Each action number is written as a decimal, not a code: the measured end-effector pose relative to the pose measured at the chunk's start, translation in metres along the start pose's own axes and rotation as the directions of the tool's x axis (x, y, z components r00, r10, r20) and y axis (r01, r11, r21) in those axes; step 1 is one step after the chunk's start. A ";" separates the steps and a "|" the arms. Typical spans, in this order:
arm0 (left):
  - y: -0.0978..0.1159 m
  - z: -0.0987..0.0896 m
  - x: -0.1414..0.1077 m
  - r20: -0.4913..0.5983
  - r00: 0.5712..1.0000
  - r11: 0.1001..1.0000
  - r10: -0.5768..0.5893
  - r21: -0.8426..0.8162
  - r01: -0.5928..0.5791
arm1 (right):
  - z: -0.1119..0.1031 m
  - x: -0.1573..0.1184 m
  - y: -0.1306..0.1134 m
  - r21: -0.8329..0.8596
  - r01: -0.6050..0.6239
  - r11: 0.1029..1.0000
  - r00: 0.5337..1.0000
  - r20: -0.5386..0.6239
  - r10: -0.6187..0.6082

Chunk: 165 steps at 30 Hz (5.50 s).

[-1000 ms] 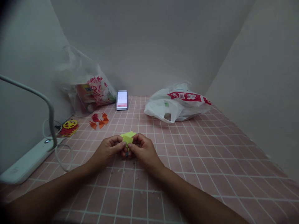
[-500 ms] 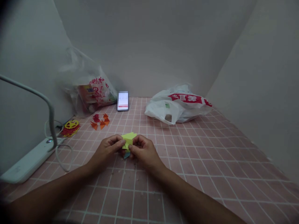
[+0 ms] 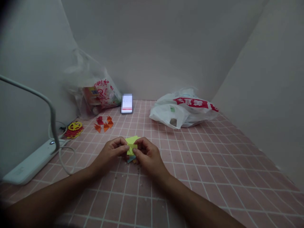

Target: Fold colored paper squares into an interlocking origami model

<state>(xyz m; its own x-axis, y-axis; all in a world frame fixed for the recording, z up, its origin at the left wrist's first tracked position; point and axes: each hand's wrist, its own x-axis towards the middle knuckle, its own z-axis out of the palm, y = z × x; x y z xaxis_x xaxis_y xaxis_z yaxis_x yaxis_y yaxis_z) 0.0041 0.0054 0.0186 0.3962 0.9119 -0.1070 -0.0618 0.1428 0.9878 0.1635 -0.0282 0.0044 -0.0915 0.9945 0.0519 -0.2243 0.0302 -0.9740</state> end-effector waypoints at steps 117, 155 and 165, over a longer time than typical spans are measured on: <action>0.004 0.004 -0.004 -0.043 0.994 0.991 0.100 0.098 -0.095 | -0.004 0.001 -0.003 -0.166 0.101 0.981 0.995 0.011 -0.100; 0.003 0.004 -0.005 -0.060 0.984 0.984 0.170 0.062 -0.166 | -0.005 0.000 -0.002 0.017 0.075 0.997 0.997 0.012 -0.075; 0.003 0.003 -0.008 -0.047 0.964 0.947 0.262 0.206 -0.247 | -0.007 0.000 -0.002 0.090 -0.086 0.992 0.995 0.060 0.081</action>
<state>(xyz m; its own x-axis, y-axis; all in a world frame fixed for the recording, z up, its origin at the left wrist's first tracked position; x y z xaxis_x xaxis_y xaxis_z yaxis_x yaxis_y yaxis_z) 0.0033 -0.0024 0.0227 0.3225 0.9346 0.1502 0.0319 -0.1693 0.9850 0.1709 -0.0270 0.0048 -0.1678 0.9857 -0.0136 -0.3024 -0.0646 -0.9510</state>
